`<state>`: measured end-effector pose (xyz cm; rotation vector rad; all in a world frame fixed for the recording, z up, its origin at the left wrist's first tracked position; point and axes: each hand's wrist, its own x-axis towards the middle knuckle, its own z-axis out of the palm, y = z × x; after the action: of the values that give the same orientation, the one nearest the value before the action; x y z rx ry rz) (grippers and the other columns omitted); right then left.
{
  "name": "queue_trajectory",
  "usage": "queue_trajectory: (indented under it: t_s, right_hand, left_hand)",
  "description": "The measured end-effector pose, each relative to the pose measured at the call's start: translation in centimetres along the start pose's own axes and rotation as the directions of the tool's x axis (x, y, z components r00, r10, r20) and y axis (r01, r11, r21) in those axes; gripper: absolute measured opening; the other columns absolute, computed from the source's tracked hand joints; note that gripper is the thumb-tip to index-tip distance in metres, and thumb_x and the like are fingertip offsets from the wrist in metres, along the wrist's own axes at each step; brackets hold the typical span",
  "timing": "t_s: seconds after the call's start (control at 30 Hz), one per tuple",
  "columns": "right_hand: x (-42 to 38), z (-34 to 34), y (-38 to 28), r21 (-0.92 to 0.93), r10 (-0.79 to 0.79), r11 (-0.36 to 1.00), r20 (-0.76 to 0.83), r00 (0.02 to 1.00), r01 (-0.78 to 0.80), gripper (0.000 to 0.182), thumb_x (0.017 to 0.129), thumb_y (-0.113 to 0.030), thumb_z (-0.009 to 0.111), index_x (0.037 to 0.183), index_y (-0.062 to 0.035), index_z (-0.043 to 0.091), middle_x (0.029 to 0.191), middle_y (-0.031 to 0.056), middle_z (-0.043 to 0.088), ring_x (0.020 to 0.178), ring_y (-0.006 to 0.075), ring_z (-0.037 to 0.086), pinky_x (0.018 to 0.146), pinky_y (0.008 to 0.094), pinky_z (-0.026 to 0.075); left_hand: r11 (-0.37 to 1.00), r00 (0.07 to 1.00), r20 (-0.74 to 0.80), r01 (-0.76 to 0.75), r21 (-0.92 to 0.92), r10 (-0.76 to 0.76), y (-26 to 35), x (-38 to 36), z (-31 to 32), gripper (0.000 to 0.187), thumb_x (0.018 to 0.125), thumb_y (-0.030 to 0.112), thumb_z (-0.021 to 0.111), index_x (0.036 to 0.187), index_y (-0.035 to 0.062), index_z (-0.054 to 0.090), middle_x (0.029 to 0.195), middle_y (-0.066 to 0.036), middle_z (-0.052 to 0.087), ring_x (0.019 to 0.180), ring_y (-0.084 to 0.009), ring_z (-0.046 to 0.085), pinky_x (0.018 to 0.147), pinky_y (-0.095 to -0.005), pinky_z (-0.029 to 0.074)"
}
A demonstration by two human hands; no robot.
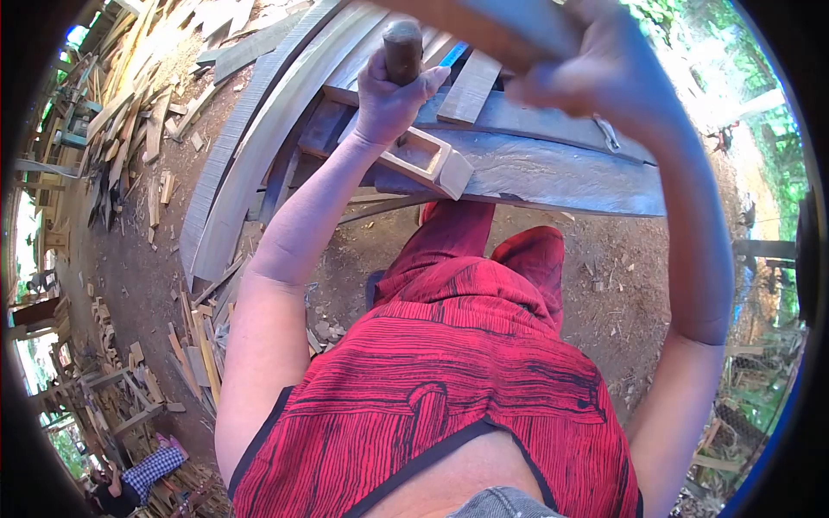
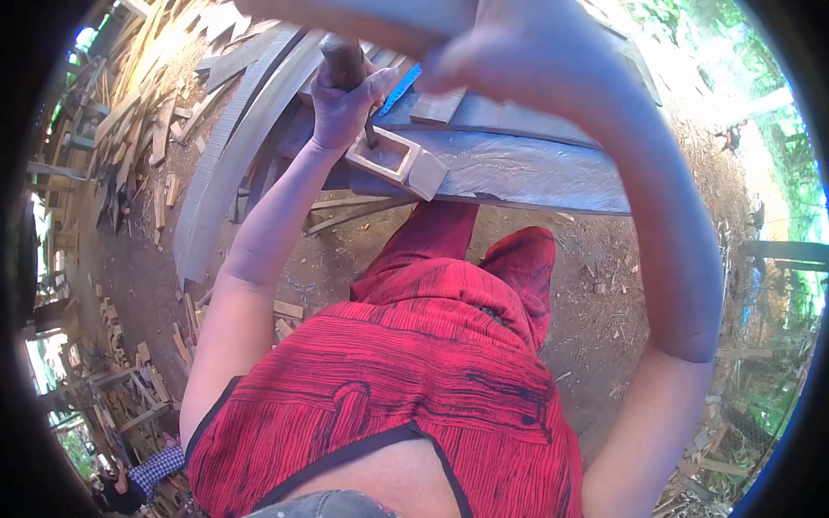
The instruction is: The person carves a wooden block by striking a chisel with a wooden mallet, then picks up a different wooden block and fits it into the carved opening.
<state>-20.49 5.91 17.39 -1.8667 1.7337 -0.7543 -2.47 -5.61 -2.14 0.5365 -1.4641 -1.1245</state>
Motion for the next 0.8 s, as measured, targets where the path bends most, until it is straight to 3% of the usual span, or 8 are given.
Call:
queue_trajectory:
  t_s: [0.17, 0.27, 0.4, 0.5, 0.53, 0.63, 0.7, 0.8]
  right_hand:
    - [-0.1, -1.4, -1.9, 0.511, -0.477, 0.662, -0.276, 0.834, 0.548, 0.068, 0.056, -0.021, 0.082, 0.114, 0.0009, 0.053, 0.094, 0.0123, 0.062, 0.083, 0.0188, 0.062, 0.067, 0.0305, 0.05]
    - [-0.1, 2.6, -1.3, -0.269, -0.26, 0.926, 0.049, 0.964, 0.263, 0.067, 0.055, -0.022, 0.078, 0.113, 0.0031, 0.054, 0.097, 0.0172, 0.062, 0.098, 0.0249, 0.06, 0.088, 0.0357, 0.045]
    - [0.8, -2.7, -5.8, 0.093, 0.043, 0.993, 0.272, 0.961, -0.07, 0.063, 0.055, -0.02, 0.078, 0.107, 0.0058, 0.055, 0.093, 0.0177, 0.062, 0.085, 0.0216, 0.063, 0.073, 0.0336, 0.05]
    - [0.3, 1.1, -9.1, 0.249, 0.113, 0.968, -0.557, 0.823, 0.035, 0.063, 0.057, -0.014, 0.079, 0.111, 0.0041, 0.052, 0.087, 0.0106, 0.062, 0.064, 0.015, 0.061, 0.052, 0.024, 0.047]
    - [0.3, 1.4, -8.1, 0.247, 0.114, 0.969, -0.555, 0.824, 0.033, 0.063, 0.057, -0.014, 0.079, 0.111, 0.0041, 0.052, 0.087, 0.0106, 0.062, 0.064, 0.015, 0.061, 0.052, 0.024, 0.047]
    - [0.5, 1.1, -4.1, 0.435, -0.119, 0.879, -0.191, 0.974, 0.193, 0.072, 0.057, -0.019, 0.079, 0.118, 0.0047, 0.049, 0.096, 0.014, 0.062, 0.076, 0.0189, 0.063, 0.063, 0.0291, 0.051]
    - [4.8, 4.8, 1.3, -0.176, -0.603, 0.778, 0.063, 0.795, 0.604, 0.07, 0.056, -0.018, 0.078, 0.116, 0.0049, 0.05, 0.092, 0.014, 0.063, 0.073, 0.0176, 0.063, 0.06, 0.0291, 0.05]
    - [3.9, 1.3, -0.2, -0.058, -0.219, 0.973, 0.076, 0.973, 0.224, 0.065, 0.056, -0.014, 0.076, 0.114, 0.006, 0.052, 0.089, 0.0151, 0.062, 0.067, 0.0145, 0.063, 0.054, 0.0256, 0.048]
  left_hand:
    - [1.0, 0.999, -0.05, -0.011, -0.005, 0.011, 0.5, 0.3, 0.4, 0.021, 0.075, 0.004, 0.076, 0.085, 0.0039, 0.057, 0.071, 0.0, 0.061, 0.06, -0.0051, 0.056, 0.055, -0.0206, 0.046]
    - [0.993, 0.999, -0.03, 0.017, -0.113, -0.02, 0.4, 0.3, 0.0, 0.025, 0.074, 0.007, 0.079, 0.09, 0.0029, 0.06, 0.076, 0.001, 0.063, 0.068, -0.0043, 0.058, 0.062, -0.0206, 0.049]
    - [0.987, 0.996, -0.083, -0.03, -0.16, 0.017, 1.0, 0.3, 0.4, 0.022, 0.075, 0.006, 0.078, 0.086, 0.004, 0.059, 0.071, 0.002, 0.061, 0.063, -0.0032, 0.056, 0.058, -0.02, 0.048]
    - [0.999, 0.996, -0.088, -0.023, -0.04, 0.02, 0.9, 0.4, 0.1, 0.021, 0.076, 0.008, 0.077, 0.083, 0.0055, 0.058, 0.066, 0.003, 0.059, 0.058, -0.0033, 0.054, 0.054, -0.0192, 0.047]
    - [0.999, 0.996, -0.089, -0.005, -0.047, 0.001, 1.1, 0.5, 0.0, 0.021, 0.076, 0.008, 0.077, 0.083, 0.0054, 0.057, 0.066, 0.003, 0.059, 0.057, -0.0035, 0.054, 0.053, -0.0194, 0.046]
    - [0.998, 0.995, -0.102, 0.011, -0.064, -0.017, 1.0, 0.7, -0.1, 0.021, 0.076, 0.008, 0.077, 0.082, 0.0052, 0.057, 0.065, 0.002, 0.058, 0.055, -0.0044, 0.054, 0.05, -0.0199, 0.046]
    - [0.997, 0.993, -0.114, 0.004, -0.073, -0.012, 1.2, 0.9, -0.1, 0.021, 0.076, 0.008, 0.077, 0.081, 0.005, 0.056, 0.064, 0.002, 0.058, 0.053, -0.005, 0.054, 0.049, -0.0203, 0.046]
    - [0.984, 0.985, -0.174, -0.046, -0.171, 0.016, 0.8, 0.9, -0.2, 0.021, 0.077, 0.009, 0.075, 0.078, 0.0054, 0.055, 0.062, 0.0, 0.058, 0.049, -0.0063, 0.054, 0.046, -0.0208, 0.045]
